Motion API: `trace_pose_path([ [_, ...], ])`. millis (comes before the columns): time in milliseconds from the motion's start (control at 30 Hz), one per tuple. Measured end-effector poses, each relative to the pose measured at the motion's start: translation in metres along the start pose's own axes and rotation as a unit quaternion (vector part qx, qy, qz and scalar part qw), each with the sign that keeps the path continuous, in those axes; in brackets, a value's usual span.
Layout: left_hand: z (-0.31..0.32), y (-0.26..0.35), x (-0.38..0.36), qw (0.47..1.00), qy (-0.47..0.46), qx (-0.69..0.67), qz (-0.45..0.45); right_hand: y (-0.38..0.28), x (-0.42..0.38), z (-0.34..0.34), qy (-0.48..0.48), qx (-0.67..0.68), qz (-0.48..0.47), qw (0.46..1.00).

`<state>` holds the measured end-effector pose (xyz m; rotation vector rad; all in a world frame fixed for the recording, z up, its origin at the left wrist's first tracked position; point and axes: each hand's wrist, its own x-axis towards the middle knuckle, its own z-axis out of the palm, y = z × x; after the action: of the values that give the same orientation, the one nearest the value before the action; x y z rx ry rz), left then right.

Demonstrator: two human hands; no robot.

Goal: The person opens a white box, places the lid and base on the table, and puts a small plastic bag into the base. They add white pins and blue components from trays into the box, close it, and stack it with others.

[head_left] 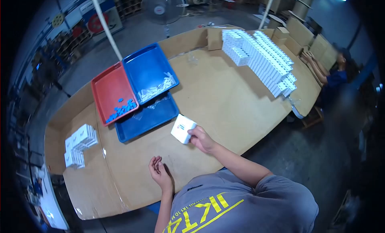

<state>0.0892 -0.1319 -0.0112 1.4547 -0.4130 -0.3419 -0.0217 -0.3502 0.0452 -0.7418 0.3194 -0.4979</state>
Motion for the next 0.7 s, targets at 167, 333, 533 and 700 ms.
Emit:
trace_pose_path([
  [167,0.007,0.006,-0.003,0.996,-0.028,0.083,0.033,-0.036,-0.038,-0.025,0.160,-0.011,-0.012,0.987],
  [333,0.011,0.002,-0.006,0.999,-0.015,0.043,0.022,-0.074,-0.070,-0.119,0.336,-0.103,-0.096,0.931],
  [533,0.037,0.006,-0.009,0.986,-0.036,0.112,0.116,-0.180,-0.148,-0.193,0.403,-0.089,-0.296,0.862],
  [700,0.156,0.038,-0.029,0.914,-0.288,0.188,0.215,-0.285,-0.192,-0.250,0.461,-0.071,-0.423,0.777],
])
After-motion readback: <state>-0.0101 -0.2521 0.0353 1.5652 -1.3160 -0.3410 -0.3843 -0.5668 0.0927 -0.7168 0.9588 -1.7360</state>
